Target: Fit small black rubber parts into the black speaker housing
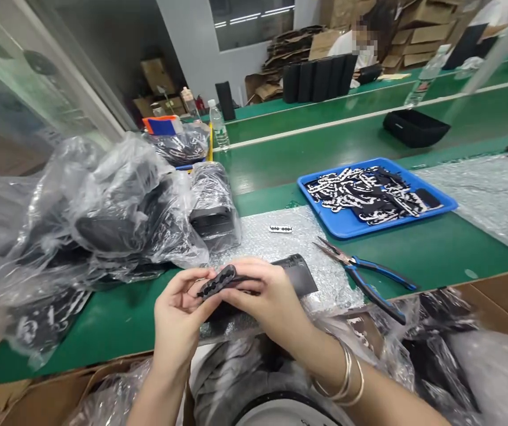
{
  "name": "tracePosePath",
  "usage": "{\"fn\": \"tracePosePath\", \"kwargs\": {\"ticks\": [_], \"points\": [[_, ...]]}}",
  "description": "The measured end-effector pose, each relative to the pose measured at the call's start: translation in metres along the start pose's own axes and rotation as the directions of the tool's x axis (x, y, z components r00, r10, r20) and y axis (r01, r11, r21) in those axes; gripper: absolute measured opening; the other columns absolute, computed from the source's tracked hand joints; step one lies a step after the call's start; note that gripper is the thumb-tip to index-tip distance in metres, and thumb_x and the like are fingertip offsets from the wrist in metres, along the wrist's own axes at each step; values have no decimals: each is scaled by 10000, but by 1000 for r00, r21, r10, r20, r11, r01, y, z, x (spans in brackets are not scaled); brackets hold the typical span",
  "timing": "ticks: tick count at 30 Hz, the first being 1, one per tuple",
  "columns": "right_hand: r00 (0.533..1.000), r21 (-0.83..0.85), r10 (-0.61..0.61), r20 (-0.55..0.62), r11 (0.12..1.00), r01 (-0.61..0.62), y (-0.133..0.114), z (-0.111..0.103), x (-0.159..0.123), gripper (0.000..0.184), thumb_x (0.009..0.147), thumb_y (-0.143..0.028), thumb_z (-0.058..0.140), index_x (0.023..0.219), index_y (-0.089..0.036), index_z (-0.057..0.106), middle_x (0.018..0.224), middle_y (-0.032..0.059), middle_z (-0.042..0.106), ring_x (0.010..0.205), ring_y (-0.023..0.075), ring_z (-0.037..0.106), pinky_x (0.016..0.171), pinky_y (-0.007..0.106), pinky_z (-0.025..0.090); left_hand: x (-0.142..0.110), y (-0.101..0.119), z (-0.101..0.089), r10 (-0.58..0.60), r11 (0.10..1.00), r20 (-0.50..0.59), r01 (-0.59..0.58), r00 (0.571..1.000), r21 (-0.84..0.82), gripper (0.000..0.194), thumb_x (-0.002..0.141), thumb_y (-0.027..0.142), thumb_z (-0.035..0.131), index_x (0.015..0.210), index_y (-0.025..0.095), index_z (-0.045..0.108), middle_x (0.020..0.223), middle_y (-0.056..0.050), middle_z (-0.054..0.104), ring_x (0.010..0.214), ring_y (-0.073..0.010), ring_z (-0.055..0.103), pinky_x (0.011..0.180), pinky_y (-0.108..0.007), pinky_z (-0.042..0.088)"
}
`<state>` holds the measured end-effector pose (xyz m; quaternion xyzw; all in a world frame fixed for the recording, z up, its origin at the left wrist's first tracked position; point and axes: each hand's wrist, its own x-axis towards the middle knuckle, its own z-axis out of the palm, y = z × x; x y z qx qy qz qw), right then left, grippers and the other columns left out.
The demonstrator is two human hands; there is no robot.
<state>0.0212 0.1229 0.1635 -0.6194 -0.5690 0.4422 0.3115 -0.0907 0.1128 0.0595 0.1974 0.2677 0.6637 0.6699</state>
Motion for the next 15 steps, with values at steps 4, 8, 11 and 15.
{"fn": "tracePosePath", "kwargs": {"ticks": [4,8,11,15], "points": [[999,142,49,-15,989,-46,7,2,12,215,717,-243,807,916,-166,781,1047,83,725,927,139,710,821,173,575,2,-1,-2,-15,998,50,18,999,-62,339,669,132,853,954,153,672,988,-74,768,910,-181,758,803,-170,611],[996,-100,-87,-29,991,84,-7,-22,16,202,740,-311,800,866,-157,767,898,79,729,840,176,707,774,246,581,-1,-5,-9,44,943,24,-50,999,330,291,870,179,642,1161,188,649,1239,-63,705,1069,-148,718,939,-202,576],[952,-511,-207,227,806,297,-17,-40,19,119,771,-220,780,882,-179,786,833,47,695,768,141,661,723,223,536,-4,-10,-13,158,713,62,-158,985,684,367,921,87,388,1158,174,653,1122,-32,737,1070,-115,703,959,-212,553],[878,-637,-184,442,625,452,-11,-47,25,216,791,-99,768,989,-182,790,844,45,662,768,125,622,687,209,496,-4,-12,-14,167,603,167,-235,972,763,453,883,38,336,1233,148,601,1101,-22,743,1026,-110,708,896,-212,558]]}}
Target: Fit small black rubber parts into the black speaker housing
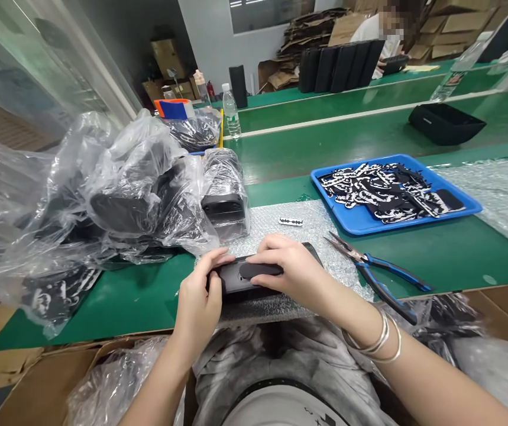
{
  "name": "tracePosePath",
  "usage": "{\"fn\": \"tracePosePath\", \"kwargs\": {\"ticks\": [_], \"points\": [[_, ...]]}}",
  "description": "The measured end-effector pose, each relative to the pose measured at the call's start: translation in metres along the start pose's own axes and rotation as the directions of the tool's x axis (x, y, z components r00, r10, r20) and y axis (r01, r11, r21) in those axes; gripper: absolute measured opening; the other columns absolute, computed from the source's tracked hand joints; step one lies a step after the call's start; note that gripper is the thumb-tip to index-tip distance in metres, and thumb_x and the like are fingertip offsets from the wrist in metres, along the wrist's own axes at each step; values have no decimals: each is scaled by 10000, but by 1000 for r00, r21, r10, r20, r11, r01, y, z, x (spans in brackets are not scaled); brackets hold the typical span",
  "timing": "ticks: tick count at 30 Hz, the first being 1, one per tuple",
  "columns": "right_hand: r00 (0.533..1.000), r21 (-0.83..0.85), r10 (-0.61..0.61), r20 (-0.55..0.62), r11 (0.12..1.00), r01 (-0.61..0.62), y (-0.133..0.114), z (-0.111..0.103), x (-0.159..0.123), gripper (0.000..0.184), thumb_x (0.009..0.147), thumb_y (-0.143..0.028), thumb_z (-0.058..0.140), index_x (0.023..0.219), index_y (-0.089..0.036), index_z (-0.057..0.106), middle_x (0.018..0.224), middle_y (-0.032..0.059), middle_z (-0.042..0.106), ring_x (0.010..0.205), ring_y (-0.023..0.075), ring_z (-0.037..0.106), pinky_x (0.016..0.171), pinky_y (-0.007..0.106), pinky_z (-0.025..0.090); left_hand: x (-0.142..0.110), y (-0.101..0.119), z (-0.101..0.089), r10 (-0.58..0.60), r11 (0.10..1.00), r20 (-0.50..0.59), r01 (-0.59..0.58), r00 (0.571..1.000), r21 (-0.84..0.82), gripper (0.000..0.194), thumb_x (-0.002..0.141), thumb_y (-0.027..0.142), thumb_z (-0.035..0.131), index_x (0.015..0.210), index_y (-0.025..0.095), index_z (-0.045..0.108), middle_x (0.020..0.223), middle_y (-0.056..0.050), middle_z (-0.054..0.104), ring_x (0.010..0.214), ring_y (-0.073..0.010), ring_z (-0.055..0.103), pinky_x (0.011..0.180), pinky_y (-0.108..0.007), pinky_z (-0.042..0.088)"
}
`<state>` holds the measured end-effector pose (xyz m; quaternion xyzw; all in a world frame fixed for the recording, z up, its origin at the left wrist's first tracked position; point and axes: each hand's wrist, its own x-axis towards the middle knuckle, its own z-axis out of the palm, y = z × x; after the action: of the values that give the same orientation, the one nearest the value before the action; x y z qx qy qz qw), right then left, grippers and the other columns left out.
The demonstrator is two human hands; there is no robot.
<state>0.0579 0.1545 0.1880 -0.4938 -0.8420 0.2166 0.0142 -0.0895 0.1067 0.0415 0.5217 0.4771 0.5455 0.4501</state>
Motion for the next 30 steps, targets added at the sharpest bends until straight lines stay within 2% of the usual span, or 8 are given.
{"fn": "tracePosePath", "kwargs": {"ticks": [5,14,16,19,22,24,26,30], "points": [[996,-13,38,80,999,-37,10,13,4,240,764,-95,809,991,-172,795,833,38,652,745,115,612,675,201,475,2,0,0,-13,1000,10,13,1000,-11,469,870,21,325,1236,146,590,1110,-15,740,1023,-102,697,881,-203,534],[976,12,166,144,986,-169,14,11,7,280,735,-110,831,999,-200,805,844,33,627,759,113,597,680,203,448,5,-1,-1,-14,999,28,15,1000,-51,443,878,-2,354,1221,132,600,1093,-9,737,1014,-94,685,892,-192,490],[966,11,202,164,978,-206,14,11,8,277,741,-128,828,1004,-212,805,849,32,614,762,116,590,679,209,441,6,1,-1,-11,999,26,12,1000,-47,356,920,32,392,1158,144,633,1066,-5,737,991,-98,684,880,-199,485],[959,38,201,201,977,-212,14,9,9,293,757,-200,826,1047,-231,797,857,30,600,798,132,587,710,226,442,8,5,1,37,999,28,-36,999,-10,154,953,138,544,977,187,688,974,30,734,921,-115,672,832,-226,479],[966,28,233,115,971,-237,15,2,7,191,858,-354,716,946,-196,779,921,56,612,888,174,594,822,285,457,10,6,3,62,998,27,-62,998,19,81,921,175,644,878,210,703,945,57,737,924,-131,667,838,-249,473],[954,-29,298,-22,954,-299,16,-4,4,311,924,-399,582,758,-165,704,961,88,619,936,209,587,891,343,444,11,7,4,50,999,21,-51,999,20,98,916,165,646,856,211,707,947,59,742,932,-131,675,843,-254,478],[934,-65,344,-96,934,-351,17,-7,1,358,922,-390,538,661,-165,633,997,105,628,980,239,577,928,387,430,13,7,5,37,999,22,-37,999,27,112,910,156,648,836,213,710,932,60,744,918,-135,682,830,-262,485],[925,-24,376,-54,925,-378,23,-6,-1,233,839,-327,634,661,-177,650,1081,93,645,1072,264,575,979,417,424,17,5,8,19,998,17,-20,1000,63,123,899,158,654,815,223,717,920,62,747,911,-150,693,809,-279,503]]}}
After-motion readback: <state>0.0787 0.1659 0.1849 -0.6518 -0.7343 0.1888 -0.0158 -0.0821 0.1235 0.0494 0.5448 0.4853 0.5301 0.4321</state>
